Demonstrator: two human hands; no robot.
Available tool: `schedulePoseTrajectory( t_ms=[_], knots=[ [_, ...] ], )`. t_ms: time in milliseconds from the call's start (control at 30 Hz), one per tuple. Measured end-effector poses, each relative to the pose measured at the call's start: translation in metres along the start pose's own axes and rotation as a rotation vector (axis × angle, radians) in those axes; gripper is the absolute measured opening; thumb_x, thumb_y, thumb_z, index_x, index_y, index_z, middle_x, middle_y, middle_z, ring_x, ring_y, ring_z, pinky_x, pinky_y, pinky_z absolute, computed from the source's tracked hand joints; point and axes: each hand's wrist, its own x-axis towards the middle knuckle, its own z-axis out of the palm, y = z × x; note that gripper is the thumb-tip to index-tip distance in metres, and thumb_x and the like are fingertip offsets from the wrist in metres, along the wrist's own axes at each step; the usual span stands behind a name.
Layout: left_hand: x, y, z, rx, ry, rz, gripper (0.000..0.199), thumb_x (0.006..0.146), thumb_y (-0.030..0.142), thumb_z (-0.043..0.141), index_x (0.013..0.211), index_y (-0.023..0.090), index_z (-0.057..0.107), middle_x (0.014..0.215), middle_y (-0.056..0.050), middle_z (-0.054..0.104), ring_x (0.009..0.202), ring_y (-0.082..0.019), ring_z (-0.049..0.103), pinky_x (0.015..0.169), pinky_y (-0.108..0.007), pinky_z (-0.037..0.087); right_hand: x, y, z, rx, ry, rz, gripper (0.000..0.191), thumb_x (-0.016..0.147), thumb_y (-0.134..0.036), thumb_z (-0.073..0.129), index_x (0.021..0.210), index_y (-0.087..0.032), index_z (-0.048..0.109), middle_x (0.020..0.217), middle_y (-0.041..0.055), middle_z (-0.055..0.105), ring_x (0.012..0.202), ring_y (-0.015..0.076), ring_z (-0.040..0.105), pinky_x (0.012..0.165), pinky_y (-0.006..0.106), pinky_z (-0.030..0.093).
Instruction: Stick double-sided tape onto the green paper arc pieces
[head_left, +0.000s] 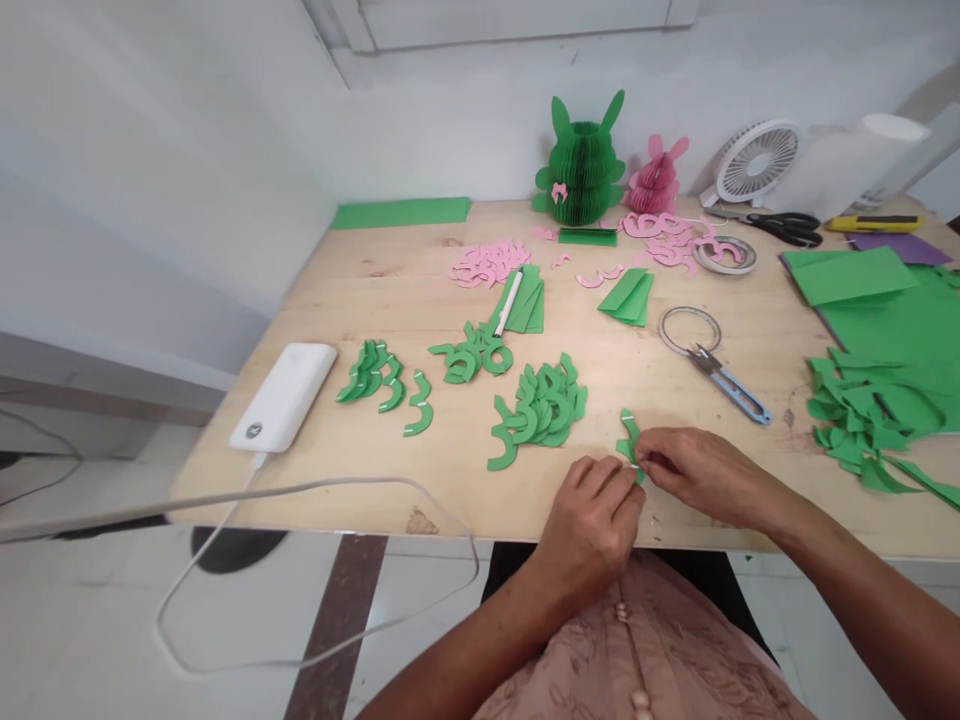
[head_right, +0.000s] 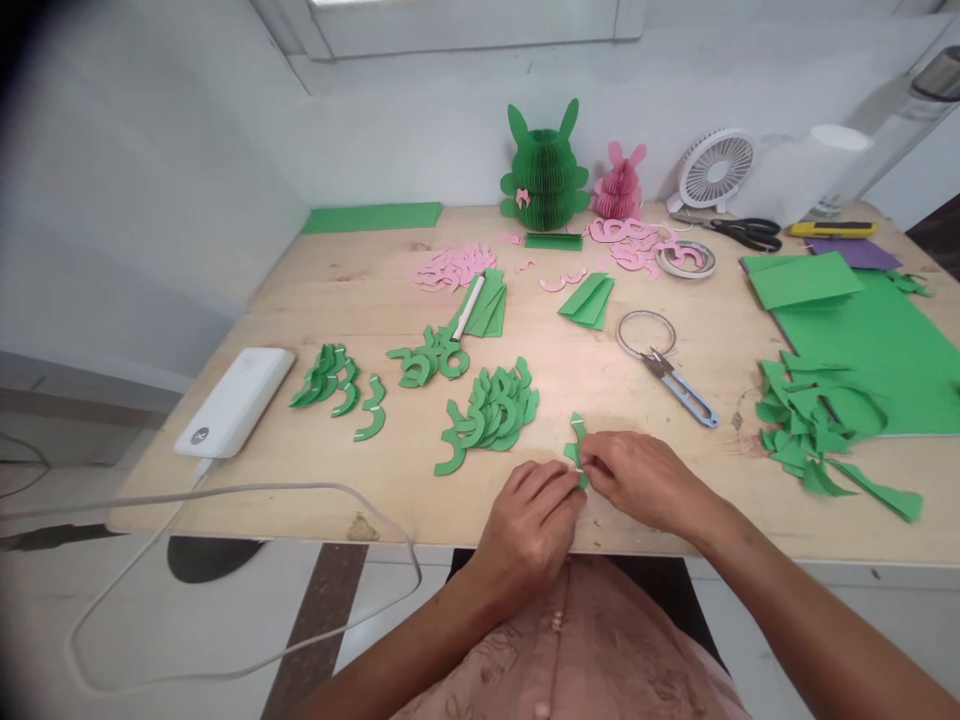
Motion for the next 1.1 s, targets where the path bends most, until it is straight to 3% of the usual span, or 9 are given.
schedulePoseTrajectory(
  t_ms=[333,833,1100],
  knots=[
    [-0.002,-0.002,0.001,-0.001,0.039,0.022,0.021,0.087,0.01,0.042,0.098,0.012,0.06,0.102,-0.011,0.066,0.101,-0.022,0.056,0.084,-0.039,0.044,0.004,0.005,-0.008,0.036,-0.041,-0.022,0.015,0.081,-0.018,0.045,0.076,-0.019,0.058,0.066,-0.0001,0.06,0.061,0.0129,0.05,0.057,0.023,0.03],
    [-0.002,-0.002,0.001,-0.013,0.065,0.03,0.019,0.085,0.009,0.046,0.097,0.012,0.06,0.102,-0.011,0.066,0.101,-0.023,0.057,0.085,-0.04,0.044,0.007,-0.001,-0.015,-0.059,-0.08,0.018,0.014,0.081,-0.017,0.046,0.075,-0.018,0.058,0.062,-0.0011,0.057,0.055,0.0103,0.043,0.052,0.022,0.022],
    [-0.002,-0.002,0.002,-0.011,0.078,0.04,0.018,0.083,0.008,0.049,0.097,0.011,0.06,0.104,-0.012,0.066,0.101,-0.023,0.057,0.086,-0.04,0.044,0.01,-0.009,-0.018,-0.153,-0.096,0.056,0.014,0.081,-0.016,0.045,0.075,-0.018,0.058,0.063,0.0014,0.061,0.056,0.0117,0.047,0.05,0.023,0.02]
  ],
)
